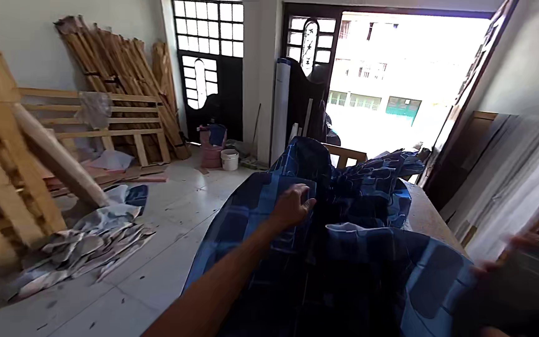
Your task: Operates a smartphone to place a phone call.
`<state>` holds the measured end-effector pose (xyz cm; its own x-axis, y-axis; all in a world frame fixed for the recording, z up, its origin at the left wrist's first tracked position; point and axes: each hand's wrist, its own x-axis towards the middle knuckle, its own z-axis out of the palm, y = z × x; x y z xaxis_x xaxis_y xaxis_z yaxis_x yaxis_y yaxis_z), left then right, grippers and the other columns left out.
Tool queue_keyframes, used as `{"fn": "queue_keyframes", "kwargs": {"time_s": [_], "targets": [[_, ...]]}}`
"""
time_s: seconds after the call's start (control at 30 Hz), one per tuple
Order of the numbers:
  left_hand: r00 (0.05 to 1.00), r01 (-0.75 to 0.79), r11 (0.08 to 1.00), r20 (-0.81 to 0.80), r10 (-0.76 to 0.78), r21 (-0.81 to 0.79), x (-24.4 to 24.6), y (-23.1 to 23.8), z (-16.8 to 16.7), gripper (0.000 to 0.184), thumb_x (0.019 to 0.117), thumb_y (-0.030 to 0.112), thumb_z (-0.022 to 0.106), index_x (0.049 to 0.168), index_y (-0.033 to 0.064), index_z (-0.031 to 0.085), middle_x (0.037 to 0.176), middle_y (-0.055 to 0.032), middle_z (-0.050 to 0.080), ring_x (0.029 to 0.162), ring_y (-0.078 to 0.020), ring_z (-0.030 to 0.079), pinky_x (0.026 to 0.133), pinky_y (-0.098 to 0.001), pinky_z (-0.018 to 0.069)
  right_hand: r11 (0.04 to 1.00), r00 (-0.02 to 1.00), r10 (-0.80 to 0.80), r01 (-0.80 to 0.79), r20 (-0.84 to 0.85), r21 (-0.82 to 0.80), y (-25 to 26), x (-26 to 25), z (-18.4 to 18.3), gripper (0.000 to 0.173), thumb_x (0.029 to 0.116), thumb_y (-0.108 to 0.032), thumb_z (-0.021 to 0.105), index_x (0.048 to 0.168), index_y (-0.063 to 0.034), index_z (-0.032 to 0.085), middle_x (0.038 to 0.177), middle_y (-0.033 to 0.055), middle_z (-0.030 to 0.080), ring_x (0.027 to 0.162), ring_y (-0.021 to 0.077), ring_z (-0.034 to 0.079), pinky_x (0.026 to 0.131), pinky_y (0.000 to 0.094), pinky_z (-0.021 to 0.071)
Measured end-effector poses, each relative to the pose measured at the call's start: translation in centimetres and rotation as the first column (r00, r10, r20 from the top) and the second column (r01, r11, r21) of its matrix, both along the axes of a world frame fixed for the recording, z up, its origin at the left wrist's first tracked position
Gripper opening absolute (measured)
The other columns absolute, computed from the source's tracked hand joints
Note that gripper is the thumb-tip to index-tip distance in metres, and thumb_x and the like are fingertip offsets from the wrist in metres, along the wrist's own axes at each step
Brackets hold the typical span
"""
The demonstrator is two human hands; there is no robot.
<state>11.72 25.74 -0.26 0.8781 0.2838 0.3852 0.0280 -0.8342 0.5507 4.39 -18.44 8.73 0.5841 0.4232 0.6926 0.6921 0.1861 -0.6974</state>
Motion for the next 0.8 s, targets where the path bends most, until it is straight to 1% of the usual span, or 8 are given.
{"fn": "queue_keyframes", "kwargs": {"time_s": [0.07,0.13,0.23,0.3,0.4,0.53,0.67,0.8], "targets": [[0.931,0.352,0.863,0.237,-0.279,-0.363,-1.5,-4.5,1.2,0.045,0.107,0.037,0.05,0.138,0.0061,0.061,0.137,-0.0101,0.063,0.121,-0.0219,0.064,0.102,-0.0447,0.0542,0.993,0.991,-0.103,0.098,-0.085,-0.065,8.2,3.4,-0.4,0.101,0.0591,-0.018,0.097,0.146,-0.0011,0.047,0.138,0.0157,0.058,0.108,0.0272,0.07,0.086,0.045,0.0656],[0.787,0.607,0.521,0.363,-0.499,-0.6,-3.1,-7.8,2.1,0.07,0.1019,0.063,0.044,0.148,0.0099,0.051,0.139,-0.0088,0.063,0.119,-0.0245,0.067,0.093,-0.0451,0.0608,0.962,0.965,-0.227,0.201,-0.131,-0.183,15.1,7.5,-1.3,0.098,0.0548,-0.032,0.097,0.142,-0.0136,0.056,0.134,0.0099,0.059,0.096,0.0195,0.073,0.076,0.039,0.0674],[0.752,0.589,0.315,0.363,-0.55,-0.744,-3.8,-8.6,1.3,0.098,0.0902,0.082,0.043,0.162,0.0171,0.022,0.141,-0.0098,0.06,0.121,-0.0273,0.065,0.089,-0.0489,0.0616,0.917,0.919,-0.324,0.246,-0.227,-0.313,21.6,12.9,-4.0,0.095,0.053,-0.044,0.094,0.136,-0.0144,0.059,0.124,0.0098,0.063,0.089,0.0184,0.071,0.074,0.0415,0.0642],[0.786,0.498,0.21,0.337,-0.518,-0.841,-3.5,-7.4,-0.2,0.083,0.0997,0.071,0.037,0.163,0.0213,0.013,0.14,-0.014,0.059,0.12,-0.0342,0.065,0.084,-0.0553,0.0623,0.93,0.883,-0.293,0.175,-0.367,-0.322,23.8,14.1,-6.0,0.088,0.0542,-0.041,0.095,0.13,-0.0122,0.062,0.116,0.0086,0.067,0.093,0.0184,0.072,0.077,0.0406,0.064],[0.869,0.37,0.109,0.302,-0.393,-0.923,-3.0,-6.1,-1.6,0.064,0.1074,0.059,0.017,0.154,0.0171,0.03,0.129,-0.0172,0.066,0.11,-0.0375,0.07,0.073,-0.0548,0.0638,0.984,0.823,-0.063,-0.043,-0.565,-0.172,24.7,13.9,-7.8,0.068,0.0719,-0.027,0.093,0.127,-0.002,0.061,0.106,0.0096,0.076,0.093,0.0205,0.076,0.082,0.0387,0.0664],[0.885,0.363,0.059,0.325,-0.333,-0.93,-1.8,-3.8,-2.3,0.065,0.1082,0.056,0.013,0.155,0.0157,0.033,0.136,-0.0194,0.062,0.115,-0.0399,0.067,0.078,-0.0558,0.063,0.988,0.781,0.122,-0.153,-0.612,0.001,24.0,14.8,-10.1,0.051,0.0986,-0.021,0.067,0.14,0.0053,0.053,0.107,0.0139,0.075,0.097,0.0235,0.074,0.085,0.0391,0.0636],[0.865,0.416,0.068,0.371,-0.339,-0.907,-0.2,-2.2,-3.4,0.061,0.108,0.057,0.022,0.153,0.0179,0.035,0.135,-0.0185,0.063,0.115,-0.039,0.068,0.074,-0.0536,0.0643,0.964,0.812,0.226,-0.267,-0.537,0.002,23.8,15.5,-11.4,0.066,0.1008,-0.024,0.058,0.157,0.0016,0.034,0.13,0.0121,0.069,0.115,0.0235,0.069,0.096,0.0406,0.0607],[0.822,0.495,0.026,0.458,-0.338,-0.869,-0.2,-2.0,-4.1,0.066,0.1035,0.063,0.037,0.154,0.0203,0.033,0.136,-0.0192,0.062,0.115,-0.0379,0.068,0.073,-0.0512,0.065,0.967,0.86,0.201,-0.25,-0.469,-0.043,23.8,15.1,-11.8,0.076,0.0984,-0.021,0.06,0.163,-0.0059,0.022,0.136,0.0093,0.066,0.116,0.0228,0.069,0.094,0.0397,0.0622]]}}
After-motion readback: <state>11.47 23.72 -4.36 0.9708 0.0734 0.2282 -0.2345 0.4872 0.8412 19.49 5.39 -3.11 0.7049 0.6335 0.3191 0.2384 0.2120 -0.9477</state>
